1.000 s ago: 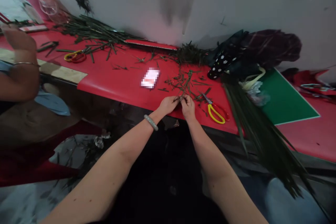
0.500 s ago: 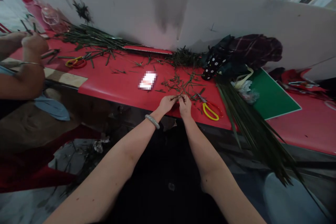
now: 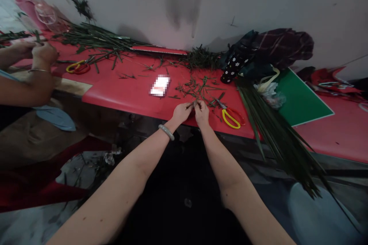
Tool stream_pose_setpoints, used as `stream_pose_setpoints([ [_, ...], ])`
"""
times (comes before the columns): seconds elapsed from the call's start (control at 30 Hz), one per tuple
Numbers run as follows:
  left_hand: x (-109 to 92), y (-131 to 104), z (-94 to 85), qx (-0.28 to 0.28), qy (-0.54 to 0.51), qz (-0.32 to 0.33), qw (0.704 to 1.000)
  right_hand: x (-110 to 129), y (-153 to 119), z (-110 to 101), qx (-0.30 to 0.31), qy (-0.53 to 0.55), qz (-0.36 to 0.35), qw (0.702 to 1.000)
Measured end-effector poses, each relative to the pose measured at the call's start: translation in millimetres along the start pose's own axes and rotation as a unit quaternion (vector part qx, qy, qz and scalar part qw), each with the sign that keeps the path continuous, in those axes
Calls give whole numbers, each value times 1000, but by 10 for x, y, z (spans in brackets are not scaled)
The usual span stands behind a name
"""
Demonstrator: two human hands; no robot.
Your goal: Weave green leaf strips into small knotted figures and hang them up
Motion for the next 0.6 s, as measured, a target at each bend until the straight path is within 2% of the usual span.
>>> stream_pose_setpoints([
  [0.6, 2, -31, -2, 4, -7, 32, 999, -11, -8, 35, 26, -19, -13, 999],
])
Point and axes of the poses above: each hand's wrist, its own y-axis towards the middle knuckle, its own z-axis out of the palm, x = y × z, the point moved 8 cm from there along y, towards the middle knuckle, and after that the axes turned 13 degrees about -z, right-handed, at the moved point
